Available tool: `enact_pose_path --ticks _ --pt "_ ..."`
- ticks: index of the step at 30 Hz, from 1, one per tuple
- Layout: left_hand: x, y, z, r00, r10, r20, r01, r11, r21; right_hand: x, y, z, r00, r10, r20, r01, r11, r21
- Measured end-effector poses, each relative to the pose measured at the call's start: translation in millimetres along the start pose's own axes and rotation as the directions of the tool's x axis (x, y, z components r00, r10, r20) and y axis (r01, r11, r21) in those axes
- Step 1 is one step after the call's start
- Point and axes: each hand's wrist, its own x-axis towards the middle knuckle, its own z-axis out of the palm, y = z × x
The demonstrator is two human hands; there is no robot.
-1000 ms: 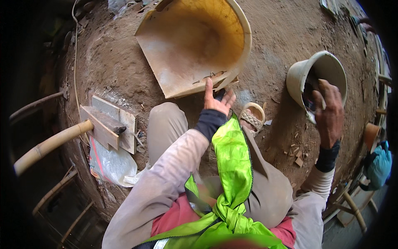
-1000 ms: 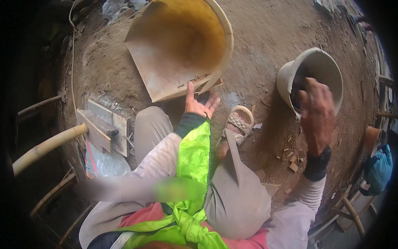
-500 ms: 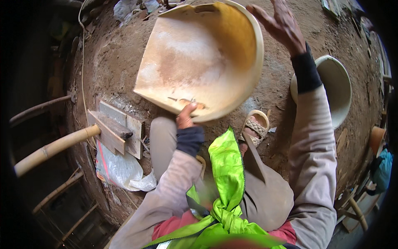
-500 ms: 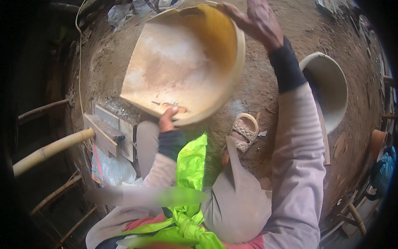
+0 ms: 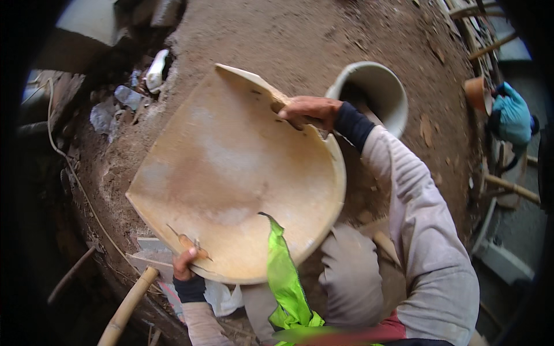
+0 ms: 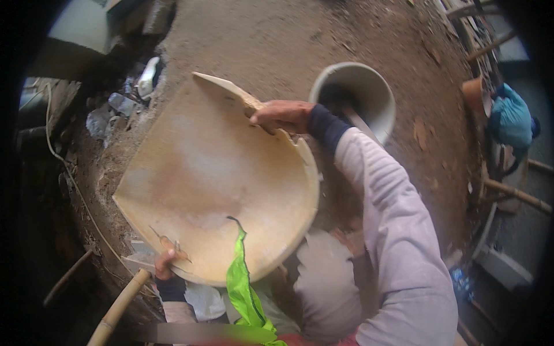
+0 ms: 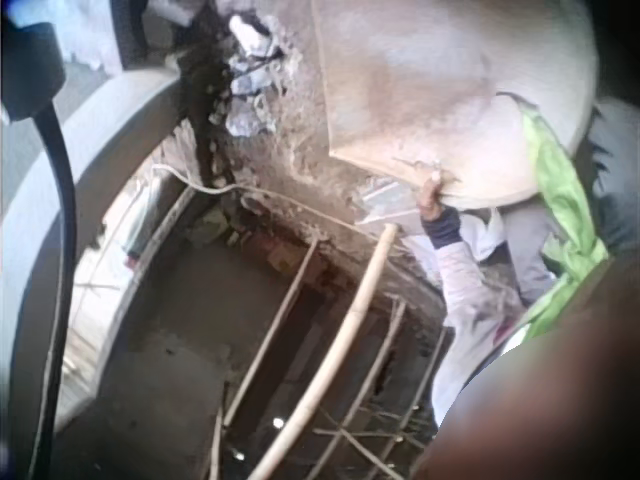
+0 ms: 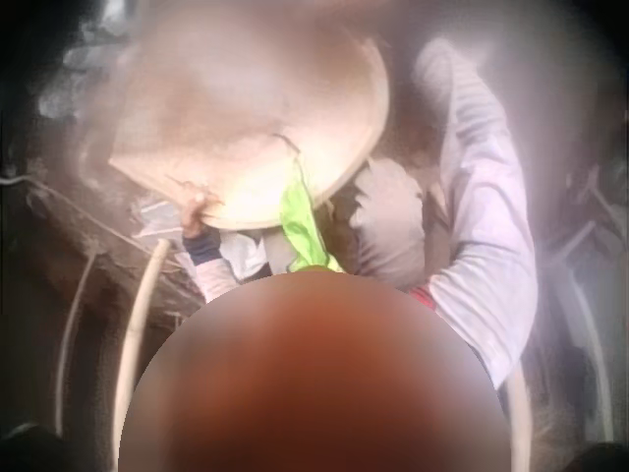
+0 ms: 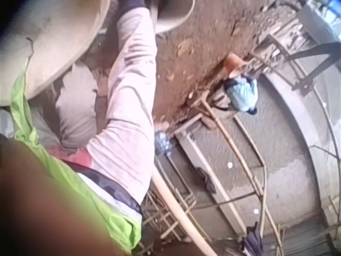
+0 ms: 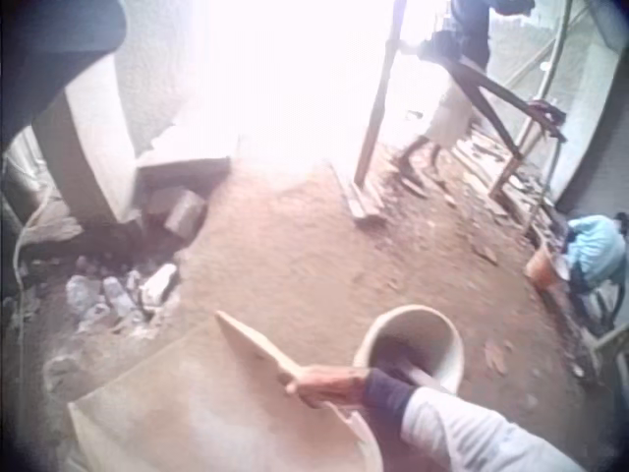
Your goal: The person sits on the ground and uses a hammer and nails to repair a large yellow plastic container. They repeatedly hammer nails into the container's rim and body, occasionally retrieving more nails from a nearby white bucket. The task continues until the person stands up and walks away with the container.
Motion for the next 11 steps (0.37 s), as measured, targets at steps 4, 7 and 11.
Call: enact_pose_path --ticks 4,7,11 --pt "-14.6 28.1 3.2 0.98 0.133 -0.148 -0.11 0.982 0.152 -32.0 -9.5 72.5 0.915 -0.065 -0.399 -0.048 0.962 -0.269" --pt "-54.9 55.9 -7.1 0.983 0.005 -0.185 0.02 0.991 0.134 -82.6 -10.5 102.1 0.858 -0.196 -0.474 -0.082 0.859 -0.505" --pt "-139.3 148.3 32.3 0.967 0.194 -0.167 -0.132 0.938 0.321 -158.6 -44.4 135.8 0.866 -0.211 -0.453 -0.002 0.905 -0.425"
